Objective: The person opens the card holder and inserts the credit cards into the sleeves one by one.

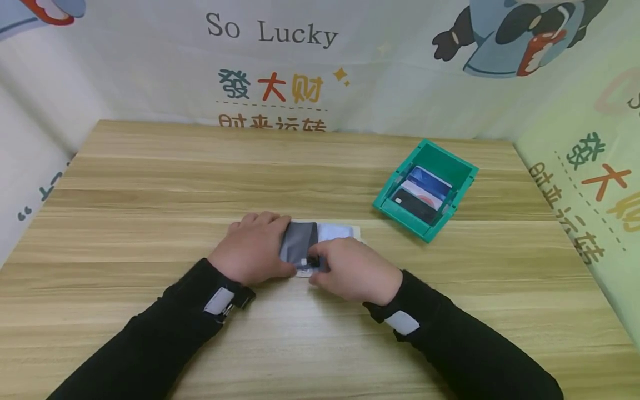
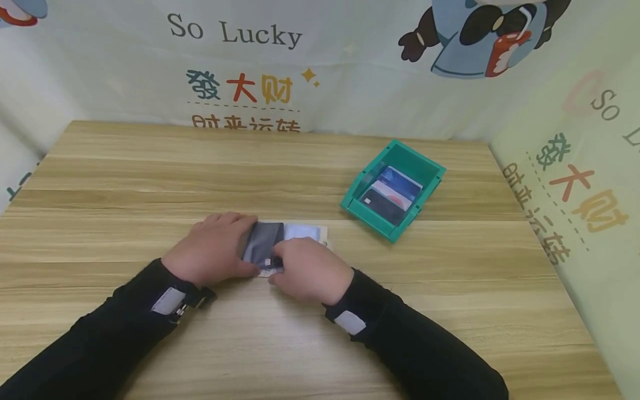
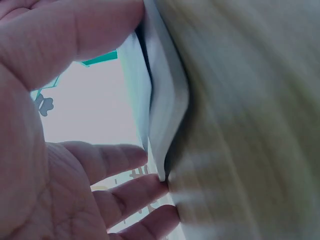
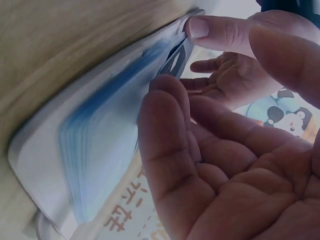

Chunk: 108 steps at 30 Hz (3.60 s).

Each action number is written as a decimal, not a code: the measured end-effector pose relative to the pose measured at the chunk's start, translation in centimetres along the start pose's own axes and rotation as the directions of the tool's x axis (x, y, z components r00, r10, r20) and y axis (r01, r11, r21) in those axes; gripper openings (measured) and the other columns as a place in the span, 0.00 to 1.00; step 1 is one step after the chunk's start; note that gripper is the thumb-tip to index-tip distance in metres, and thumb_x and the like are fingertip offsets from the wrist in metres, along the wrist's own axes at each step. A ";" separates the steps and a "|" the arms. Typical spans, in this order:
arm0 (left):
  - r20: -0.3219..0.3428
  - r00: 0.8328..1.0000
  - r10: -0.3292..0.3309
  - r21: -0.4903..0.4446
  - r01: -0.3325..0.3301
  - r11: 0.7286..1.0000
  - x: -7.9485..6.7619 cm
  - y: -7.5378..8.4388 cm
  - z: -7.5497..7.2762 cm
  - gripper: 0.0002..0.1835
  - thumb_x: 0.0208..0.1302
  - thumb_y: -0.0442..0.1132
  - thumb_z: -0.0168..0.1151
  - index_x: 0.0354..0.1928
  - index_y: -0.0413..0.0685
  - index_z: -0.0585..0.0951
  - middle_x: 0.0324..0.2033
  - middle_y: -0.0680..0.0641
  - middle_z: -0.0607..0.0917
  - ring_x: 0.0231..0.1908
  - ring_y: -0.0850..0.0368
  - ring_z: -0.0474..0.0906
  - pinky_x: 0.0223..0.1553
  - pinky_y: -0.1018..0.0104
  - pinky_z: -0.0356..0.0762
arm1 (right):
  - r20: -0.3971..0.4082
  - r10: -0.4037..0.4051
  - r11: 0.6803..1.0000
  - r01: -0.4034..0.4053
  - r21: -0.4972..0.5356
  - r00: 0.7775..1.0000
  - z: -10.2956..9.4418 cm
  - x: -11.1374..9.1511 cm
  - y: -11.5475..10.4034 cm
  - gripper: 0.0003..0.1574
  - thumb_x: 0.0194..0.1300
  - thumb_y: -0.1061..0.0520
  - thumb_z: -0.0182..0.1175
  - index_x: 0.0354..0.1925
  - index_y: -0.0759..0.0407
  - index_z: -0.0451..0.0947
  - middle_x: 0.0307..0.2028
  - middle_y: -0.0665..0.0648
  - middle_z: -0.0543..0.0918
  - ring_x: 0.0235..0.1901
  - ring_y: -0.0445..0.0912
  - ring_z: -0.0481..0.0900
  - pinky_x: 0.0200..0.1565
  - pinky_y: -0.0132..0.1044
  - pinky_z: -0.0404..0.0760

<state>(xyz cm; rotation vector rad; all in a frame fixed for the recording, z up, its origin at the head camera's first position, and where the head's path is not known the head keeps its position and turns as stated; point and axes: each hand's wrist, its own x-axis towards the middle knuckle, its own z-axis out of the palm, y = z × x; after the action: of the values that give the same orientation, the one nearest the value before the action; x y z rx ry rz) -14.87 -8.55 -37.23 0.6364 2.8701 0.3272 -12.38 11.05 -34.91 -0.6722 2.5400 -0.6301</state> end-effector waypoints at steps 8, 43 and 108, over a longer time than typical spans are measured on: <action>0.011 1.000 0.010 0.031 -0.010 0.999 0.1 -0.1 -0.2 0.52 0.40 0.66 0.69 0.65 0.43 0.67 0.59 0.41 0.70 0.54 0.41 0.63 0.48 0.41 0.67 | 0.002 -0.055 0.993 0.055 -0.102 0.998 -0.2 -0.1 0.3 0.24 0.61 0.52 0.62 0.55 0.58 0.77 0.45 0.54 0.82 0.40 0.43 0.77 0.42 0.38 0.77; -0.025 1.000 0.008 0.007 -0.007 1.000 -0.1 0.1 -0.3 0.49 0.35 0.65 0.70 0.58 0.41 0.73 0.53 0.42 0.74 0.48 0.45 0.66 0.46 0.43 0.68 | -0.045 0.181 0.946 -0.161 0.282 0.983 -0.4 0.3 0.9 0.33 0.66 0.55 0.55 0.65 0.64 0.61 0.51 0.58 0.76 0.43 0.45 0.74 0.42 0.40 0.78; 0.022 1.000 0.013 -0.018 -0.012 1.000 0.0 0.1 0.0 0.55 0.38 0.69 0.68 0.66 0.45 0.66 0.59 0.40 0.67 0.53 0.44 0.62 0.51 0.42 0.63 | -0.455 0.194 0.978 -0.208 0.019 0.869 -8.2 -0.3 5.4 0.18 0.66 0.50 0.57 0.49 0.58 0.78 0.34 0.54 0.81 0.29 0.46 0.75 0.30 0.41 0.76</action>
<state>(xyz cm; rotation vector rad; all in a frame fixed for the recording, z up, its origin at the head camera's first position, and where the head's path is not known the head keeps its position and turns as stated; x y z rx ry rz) -14.82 -8.44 -37.18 0.6510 2.8400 0.3442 -18.19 17.98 -31.01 -0.2787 3.0052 -0.7466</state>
